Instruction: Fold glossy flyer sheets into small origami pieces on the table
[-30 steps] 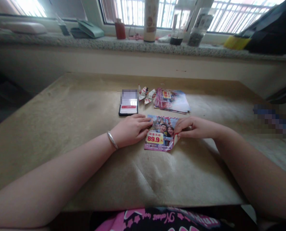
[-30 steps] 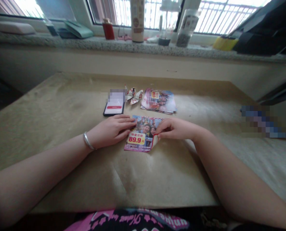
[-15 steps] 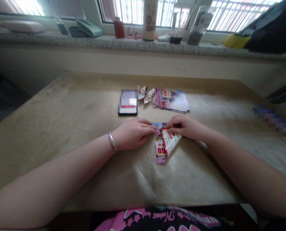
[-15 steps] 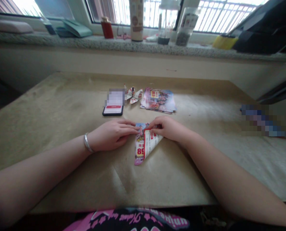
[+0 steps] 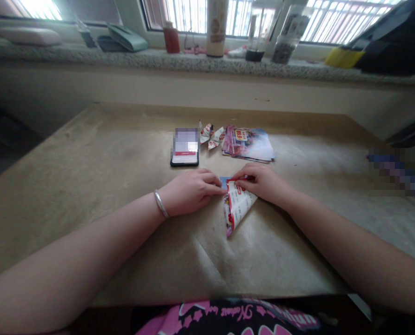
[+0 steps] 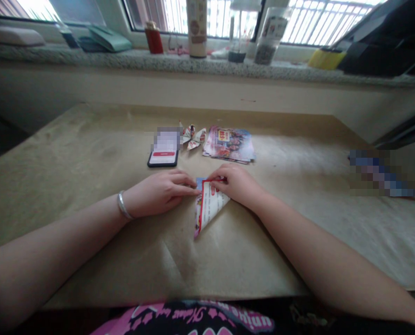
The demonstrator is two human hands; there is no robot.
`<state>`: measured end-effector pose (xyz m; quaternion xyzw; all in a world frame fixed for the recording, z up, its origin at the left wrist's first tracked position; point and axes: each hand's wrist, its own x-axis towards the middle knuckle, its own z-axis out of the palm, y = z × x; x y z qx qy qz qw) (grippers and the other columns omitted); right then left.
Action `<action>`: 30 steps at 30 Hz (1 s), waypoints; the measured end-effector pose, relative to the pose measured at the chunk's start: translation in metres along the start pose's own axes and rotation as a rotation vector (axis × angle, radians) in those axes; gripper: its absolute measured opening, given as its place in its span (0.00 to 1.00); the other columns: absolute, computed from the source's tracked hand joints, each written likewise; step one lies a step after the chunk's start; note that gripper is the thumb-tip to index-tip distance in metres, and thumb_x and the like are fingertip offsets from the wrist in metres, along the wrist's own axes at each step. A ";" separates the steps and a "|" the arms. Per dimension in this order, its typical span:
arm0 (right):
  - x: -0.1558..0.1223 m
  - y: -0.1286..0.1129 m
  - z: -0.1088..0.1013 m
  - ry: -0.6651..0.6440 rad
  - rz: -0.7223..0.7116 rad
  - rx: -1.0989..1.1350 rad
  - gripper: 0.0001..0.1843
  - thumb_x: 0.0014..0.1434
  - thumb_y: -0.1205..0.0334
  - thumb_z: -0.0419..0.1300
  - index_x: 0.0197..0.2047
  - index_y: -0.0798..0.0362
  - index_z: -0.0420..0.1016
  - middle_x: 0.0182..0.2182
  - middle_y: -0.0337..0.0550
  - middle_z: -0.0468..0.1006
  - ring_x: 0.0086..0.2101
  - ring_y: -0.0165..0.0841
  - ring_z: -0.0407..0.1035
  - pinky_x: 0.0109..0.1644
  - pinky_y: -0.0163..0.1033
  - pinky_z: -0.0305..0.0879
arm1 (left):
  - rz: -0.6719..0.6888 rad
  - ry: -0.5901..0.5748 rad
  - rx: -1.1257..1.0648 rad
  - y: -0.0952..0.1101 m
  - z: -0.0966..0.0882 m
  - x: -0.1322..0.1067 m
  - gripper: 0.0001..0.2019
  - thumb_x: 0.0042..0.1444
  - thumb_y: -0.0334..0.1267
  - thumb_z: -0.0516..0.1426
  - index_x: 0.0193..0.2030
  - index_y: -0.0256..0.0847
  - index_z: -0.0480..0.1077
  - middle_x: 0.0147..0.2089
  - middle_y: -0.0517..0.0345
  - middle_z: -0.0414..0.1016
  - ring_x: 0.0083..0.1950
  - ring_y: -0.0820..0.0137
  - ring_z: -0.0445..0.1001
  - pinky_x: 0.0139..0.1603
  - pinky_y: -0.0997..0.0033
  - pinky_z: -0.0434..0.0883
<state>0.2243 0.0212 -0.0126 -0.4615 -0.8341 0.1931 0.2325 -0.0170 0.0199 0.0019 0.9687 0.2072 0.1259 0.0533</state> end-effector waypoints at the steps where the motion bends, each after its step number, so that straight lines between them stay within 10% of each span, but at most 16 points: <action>1: 0.001 -0.001 0.000 -0.001 -0.001 -0.009 0.09 0.56 0.67 0.60 0.38 0.51 0.82 0.32 0.44 0.78 0.34 0.32 0.70 0.38 0.37 0.65 | 0.005 -0.008 -0.004 -0.001 -0.001 0.000 0.19 0.59 0.28 0.49 0.52 0.47 0.73 0.49 0.55 0.76 0.49 0.68 0.72 0.52 0.66 0.70; 30: 0.014 -0.013 0.015 0.113 0.056 -0.097 0.05 0.54 0.66 0.61 0.28 0.53 0.77 0.29 0.43 0.73 0.30 0.31 0.67 0.34 0.36 0.63 | 0.000 0.004 0.060 0.000 -0.003 0.000 0.16 0.60 0.30 0.50 0.50 0.45 0.74 0.51 0.57 0.76 0.48 0.69 0.75 0.49 0.69 0.72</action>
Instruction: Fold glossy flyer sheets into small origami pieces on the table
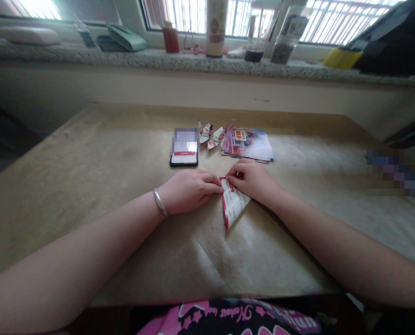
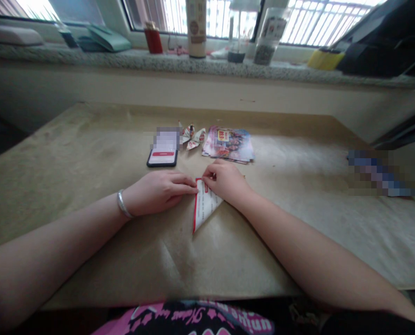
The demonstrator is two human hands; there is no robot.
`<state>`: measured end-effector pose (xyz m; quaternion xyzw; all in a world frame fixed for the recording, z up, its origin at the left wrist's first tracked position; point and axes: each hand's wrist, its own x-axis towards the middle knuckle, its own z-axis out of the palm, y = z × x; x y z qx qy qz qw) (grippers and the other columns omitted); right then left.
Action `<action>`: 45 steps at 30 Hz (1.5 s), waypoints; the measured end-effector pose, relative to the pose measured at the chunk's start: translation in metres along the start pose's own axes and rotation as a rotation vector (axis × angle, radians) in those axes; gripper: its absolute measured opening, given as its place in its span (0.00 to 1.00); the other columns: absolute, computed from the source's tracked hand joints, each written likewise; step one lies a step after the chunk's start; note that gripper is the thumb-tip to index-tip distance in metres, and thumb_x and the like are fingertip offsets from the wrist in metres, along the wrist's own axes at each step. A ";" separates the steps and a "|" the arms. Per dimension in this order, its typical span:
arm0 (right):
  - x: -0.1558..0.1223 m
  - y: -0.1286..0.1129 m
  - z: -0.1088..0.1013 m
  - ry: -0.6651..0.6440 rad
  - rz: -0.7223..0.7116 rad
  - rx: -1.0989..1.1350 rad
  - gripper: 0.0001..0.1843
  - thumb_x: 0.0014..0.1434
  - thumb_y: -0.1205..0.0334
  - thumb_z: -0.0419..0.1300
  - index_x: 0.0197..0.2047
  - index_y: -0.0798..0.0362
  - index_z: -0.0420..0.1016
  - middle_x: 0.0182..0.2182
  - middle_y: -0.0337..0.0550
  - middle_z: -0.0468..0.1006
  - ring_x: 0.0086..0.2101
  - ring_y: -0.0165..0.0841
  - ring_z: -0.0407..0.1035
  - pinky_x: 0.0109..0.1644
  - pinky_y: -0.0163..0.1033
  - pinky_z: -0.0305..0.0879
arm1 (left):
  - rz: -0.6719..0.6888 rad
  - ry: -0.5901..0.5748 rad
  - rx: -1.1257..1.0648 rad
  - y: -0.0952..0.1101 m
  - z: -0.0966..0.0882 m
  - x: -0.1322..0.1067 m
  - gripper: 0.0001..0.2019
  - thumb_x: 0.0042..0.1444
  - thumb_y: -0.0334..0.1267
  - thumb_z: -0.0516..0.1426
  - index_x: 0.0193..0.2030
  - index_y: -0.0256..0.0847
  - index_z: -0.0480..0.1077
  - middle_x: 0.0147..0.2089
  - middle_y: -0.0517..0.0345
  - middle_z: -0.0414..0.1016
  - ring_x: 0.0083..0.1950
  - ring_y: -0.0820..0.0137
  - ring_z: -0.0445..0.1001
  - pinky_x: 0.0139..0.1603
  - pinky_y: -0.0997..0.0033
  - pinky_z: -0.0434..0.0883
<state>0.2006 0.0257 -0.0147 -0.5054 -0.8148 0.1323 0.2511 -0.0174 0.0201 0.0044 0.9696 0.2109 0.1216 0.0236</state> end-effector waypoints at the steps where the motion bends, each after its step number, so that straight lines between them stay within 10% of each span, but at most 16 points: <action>1: 0.000 -0.001 0.000 0.001 0.001 -0.001 0.05 0.54 0.66 0.61 0.28 0.53 0.77 0.29 0.43 0.73 0.30 0.31 0.67 0.34 0.36 0.62 | 0.001 0.002 0.010 0.000 0.001 0.000 0.16 0.60 0.30 0.50 0.50 0.45 0.73 0.51 0.57 0.76 0.48 0.69 0.75 0.48 0.69 0.72; 24: 0.013 -0.010 -0.011 -0.285 0.197 -0.026 0.04 0.51 0.62 0.64 0.27 0.53 0.76 0.25 0.39 0.78 0.25 0.29 0.68 0.28 0.34 0.58 | -0.022 0.043 -0.104 -0.005 0.009 0.000 0.16 0.60 0.28 0.49 0.47 0.41 0.74 0.47 0.52 0.75 0.48 0.69 0.72 0.51 0.68 0.70; 39: -0.002 -0.009 -0.014 -0.148 0.035 -0.172 0.05 0.53 0.61 0.62 0.32 0.53 0.76 0.30 0.43 0.75 0.31 0.32 0.67 0.35 0.36 0.61 | -0.138 0.070 -0.161 0.000 0.008 0.002 0.12 0.61 0.33 0.49 0.43 0.38 0.74 0.44 0.51 0.73 0.45 0.68 0.71 0.49 0.67 0.70; 45: -0.008 -0.007 -0.011 -0.104 -0.058 -0.162 0.05 0.55 0.63 0.60 0.35 0.54 0.76 0.31 0.44 0.73 0.33 0.33 0.67 0.39 0.36 0.62 | -0.182 0.021 -0.113 0.003 0.009 0.002 0.17 0.61 0.37 0.52 0.56 0.37 0.67 0.53 0.46 0.70 0.54 0.63 0.67 0.58 0.60 0.66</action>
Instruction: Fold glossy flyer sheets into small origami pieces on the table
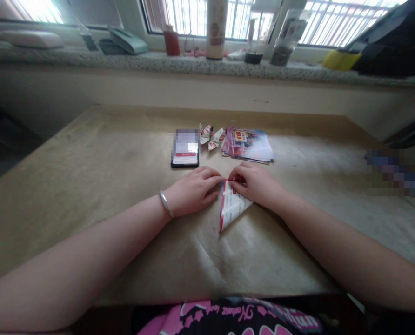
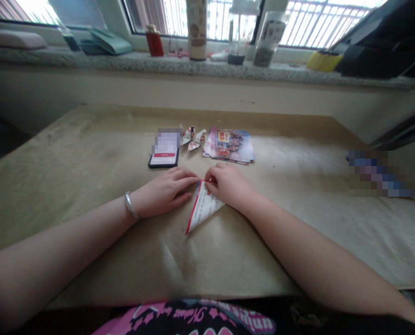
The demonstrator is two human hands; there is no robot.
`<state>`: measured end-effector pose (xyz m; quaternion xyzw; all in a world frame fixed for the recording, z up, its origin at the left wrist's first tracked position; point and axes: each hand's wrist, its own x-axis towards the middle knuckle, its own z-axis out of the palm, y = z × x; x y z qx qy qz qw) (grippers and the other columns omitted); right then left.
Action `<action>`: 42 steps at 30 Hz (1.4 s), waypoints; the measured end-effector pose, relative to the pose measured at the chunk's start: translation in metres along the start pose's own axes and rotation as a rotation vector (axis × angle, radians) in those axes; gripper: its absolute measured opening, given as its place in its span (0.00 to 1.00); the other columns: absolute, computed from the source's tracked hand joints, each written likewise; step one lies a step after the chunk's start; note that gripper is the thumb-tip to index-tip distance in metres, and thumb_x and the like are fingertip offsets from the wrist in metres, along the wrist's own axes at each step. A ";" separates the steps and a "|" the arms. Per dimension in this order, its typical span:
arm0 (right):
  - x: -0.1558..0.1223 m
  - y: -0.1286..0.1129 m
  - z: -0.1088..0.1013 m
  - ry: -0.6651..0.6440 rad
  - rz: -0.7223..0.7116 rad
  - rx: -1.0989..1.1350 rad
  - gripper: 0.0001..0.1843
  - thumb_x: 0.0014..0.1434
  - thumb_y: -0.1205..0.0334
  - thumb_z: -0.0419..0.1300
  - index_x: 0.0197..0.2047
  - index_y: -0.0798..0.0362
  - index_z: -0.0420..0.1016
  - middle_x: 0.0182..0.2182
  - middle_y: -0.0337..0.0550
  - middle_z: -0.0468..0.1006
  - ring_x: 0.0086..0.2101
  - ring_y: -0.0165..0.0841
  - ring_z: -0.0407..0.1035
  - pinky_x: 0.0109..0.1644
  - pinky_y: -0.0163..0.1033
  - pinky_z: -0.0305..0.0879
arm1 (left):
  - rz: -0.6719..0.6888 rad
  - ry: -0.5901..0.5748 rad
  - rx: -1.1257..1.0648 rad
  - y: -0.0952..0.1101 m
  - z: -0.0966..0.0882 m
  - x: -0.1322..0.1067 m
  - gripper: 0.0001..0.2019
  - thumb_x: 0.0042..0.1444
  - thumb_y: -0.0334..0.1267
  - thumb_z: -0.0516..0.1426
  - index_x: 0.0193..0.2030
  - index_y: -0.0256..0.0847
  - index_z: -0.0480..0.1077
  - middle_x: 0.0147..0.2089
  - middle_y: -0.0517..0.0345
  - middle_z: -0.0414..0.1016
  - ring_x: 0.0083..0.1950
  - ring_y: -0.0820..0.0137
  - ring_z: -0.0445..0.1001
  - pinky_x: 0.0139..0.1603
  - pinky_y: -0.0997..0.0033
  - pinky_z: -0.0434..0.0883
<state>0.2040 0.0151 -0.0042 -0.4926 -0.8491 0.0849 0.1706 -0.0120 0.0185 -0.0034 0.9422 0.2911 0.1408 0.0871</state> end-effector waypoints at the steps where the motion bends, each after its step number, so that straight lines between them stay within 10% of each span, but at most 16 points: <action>1: 0.000 0.000 0.001 0.010 0.007 0.005 0.06 0.56 0.63 0.60 0.35 0.54 0.76 0.31 0.44 0.73 0.33 0.33 0.67 0.39 0.36 0.62 | -0.010 -0.009 0.009 0.001 0.000 0.000 0.18 0.62 0.38 0.52 0.57 0.37 0.67 0.54 0.46 0.69 0.55 0.63 0.67 0.59 0.59 0.65; 21: -0.009 0.015 -0.022 -0.188 0.200 0.050 0.08 0.53 0.57 0.62 0.34 0.53 0.72 0.32 0.43 0.76 0.32 0.33 0.69 0.36 0.37 0.65 | 0.018 -0.013 0.036 0.003 -0.002 0.000 0.15 0.65 0.36 0.48 0.48 0.38 0.73 0.53 0.49 0.73 0.54 0.65 0.69 0.58 0.61 0.67; 28: -0.009 0.000 -0.007 -0.064 0.194 0.067 0.05 0.55 0.61 0.60 0.34 0.53 0.73 0.32 0.42 0.73 0.31 0.31 0.68 0.37 0.36 0.63 | -0.064 -0.157 0.005 0.015 -0.018 0.000 0.23 0.66 0.50 0.44 0.54 0.39 0.71 0.58 0.47 0.69 0.59 0.59 0.66 0.61 0.56 0.63; 33: -0.007 0.002 0.001 0.042 0.194 0.076 0.04 0.55 0.64 0.59 0.33 0.53 0.74 0.32 0.42 0.71 0.32 0.31 0.68 0.39 0.36 0.63 | -0.101 -0.242 0.070 0.032 -0.017 -0.009 0.43 0.49 0.66 0.55 0.65 0.41 0.58 0.68 0.43 0.56 0.68 0.44 0.53 0.65 0.43 0.54; 42: -0.005 0.011 0.001 0.152 0.162 0.136 0.07 0.57 0.61 0.58 0.35 0.53 0.76 0.35 0.44 0.71 0.35 0.33 0.68 0.43 0.38 0.64 | -0.046 -0.113 0.145 0.026 -0.015 -0.008 0.24 0.55 0.38 0.54 0.60 0.38 0.64 0.60 0.48 0.68 0.58 0.57 0.67 0.59 0.56 0.66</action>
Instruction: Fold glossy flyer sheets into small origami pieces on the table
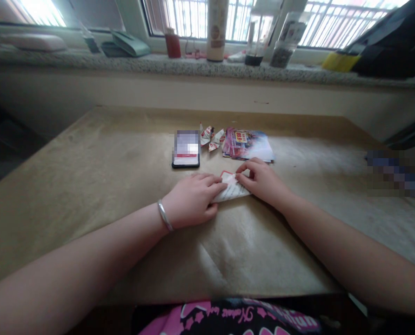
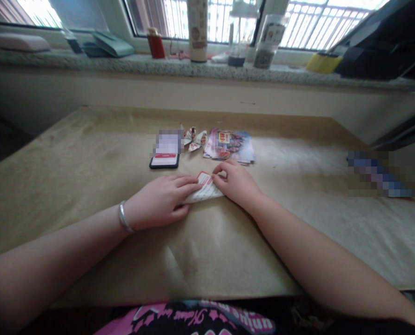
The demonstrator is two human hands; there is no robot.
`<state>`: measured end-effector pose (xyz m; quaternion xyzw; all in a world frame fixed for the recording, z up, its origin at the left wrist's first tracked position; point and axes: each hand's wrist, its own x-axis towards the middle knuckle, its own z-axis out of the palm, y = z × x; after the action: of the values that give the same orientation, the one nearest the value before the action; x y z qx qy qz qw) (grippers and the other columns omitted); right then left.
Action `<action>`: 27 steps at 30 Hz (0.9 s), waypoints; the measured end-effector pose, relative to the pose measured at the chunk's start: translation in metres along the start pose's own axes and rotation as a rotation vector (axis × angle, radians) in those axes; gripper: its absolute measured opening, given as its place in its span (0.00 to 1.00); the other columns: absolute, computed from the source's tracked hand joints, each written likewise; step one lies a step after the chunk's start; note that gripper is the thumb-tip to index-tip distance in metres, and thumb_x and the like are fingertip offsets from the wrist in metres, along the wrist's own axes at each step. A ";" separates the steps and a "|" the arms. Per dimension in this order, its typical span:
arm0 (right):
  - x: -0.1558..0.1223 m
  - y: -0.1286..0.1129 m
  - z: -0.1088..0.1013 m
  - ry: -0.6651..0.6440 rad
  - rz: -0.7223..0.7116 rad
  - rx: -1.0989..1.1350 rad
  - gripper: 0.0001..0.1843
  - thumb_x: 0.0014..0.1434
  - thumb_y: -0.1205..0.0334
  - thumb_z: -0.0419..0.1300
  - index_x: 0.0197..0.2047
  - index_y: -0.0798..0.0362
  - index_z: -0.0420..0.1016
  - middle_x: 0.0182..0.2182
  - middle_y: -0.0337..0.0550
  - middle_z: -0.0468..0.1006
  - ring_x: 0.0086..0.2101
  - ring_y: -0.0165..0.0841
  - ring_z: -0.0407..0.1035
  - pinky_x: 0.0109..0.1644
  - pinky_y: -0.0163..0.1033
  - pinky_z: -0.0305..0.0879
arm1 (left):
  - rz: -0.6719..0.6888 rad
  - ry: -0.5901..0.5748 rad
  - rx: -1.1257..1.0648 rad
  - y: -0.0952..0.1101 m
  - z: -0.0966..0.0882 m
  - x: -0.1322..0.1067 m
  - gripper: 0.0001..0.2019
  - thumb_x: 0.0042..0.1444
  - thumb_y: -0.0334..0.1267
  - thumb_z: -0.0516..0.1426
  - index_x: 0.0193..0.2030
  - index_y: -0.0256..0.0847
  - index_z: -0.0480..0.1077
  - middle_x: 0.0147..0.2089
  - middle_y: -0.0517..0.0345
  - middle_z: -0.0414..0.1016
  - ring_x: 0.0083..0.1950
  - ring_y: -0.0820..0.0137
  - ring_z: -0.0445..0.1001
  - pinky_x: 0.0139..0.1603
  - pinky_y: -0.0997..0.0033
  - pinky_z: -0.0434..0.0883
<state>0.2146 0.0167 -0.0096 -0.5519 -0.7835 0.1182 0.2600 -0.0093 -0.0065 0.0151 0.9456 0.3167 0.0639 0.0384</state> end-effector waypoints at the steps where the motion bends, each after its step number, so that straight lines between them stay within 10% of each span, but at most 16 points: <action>1: 0.000 -0.001 0.000 -0.003 -0.005 0.007 0.07 0.57 0.60 0.58 0.35 0.53 0.76 0.35 0.44 0.72 0.35 0.33 0.68 0.43 0.38 0.64 | -0.017 0.027 0.017 -0.003 0.001 0.001 0.23 0.56 0.37 0.53 0.60 0.39 0.65 0.59 0.48 0.69 0.57 0.57 0.68 0.59 0.56 0.66; 18: -0.007 -0.008 -0.005 -0.077 -0.364 -0.201 0.15 0.59 0.59 0.57 0.49 0.52 0.73 0.52 0.49 0.73 0.52 0.41 0.65 0.56 0.48 0.63 | -0.196 0.160 0.055 -0.025 0.006 0.004 0.22 0.54 0.31 0.53 0.57 0.41 0.68 0.46 0.51 0.76 0.46 0.63 0.72 0.48 0.64 0.71; 27: -0.010 -0.009 -0.008 -0.021 -0.356 -0.342 0.20 0.66 0.60 0.48 0.57 0.49 0.71 0.54 0.40 0.75 0.54 0.39 0.65 0.55 0.44 0.63 | -0.300 0.166 -0.230 -0.020 0.001 0.005 0.24 0.59 0.45 0.54 0.61 0.39 0.63 0.54 0.48 0.73 0.52 0.60 0.72 0.54 0.59 0.68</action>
<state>0.2139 0.0034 -0.0010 -0.4399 -0.8796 -0.0579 0.1713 -0.0173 0.0127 0.0118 0.8686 0.4467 0.1710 0.1290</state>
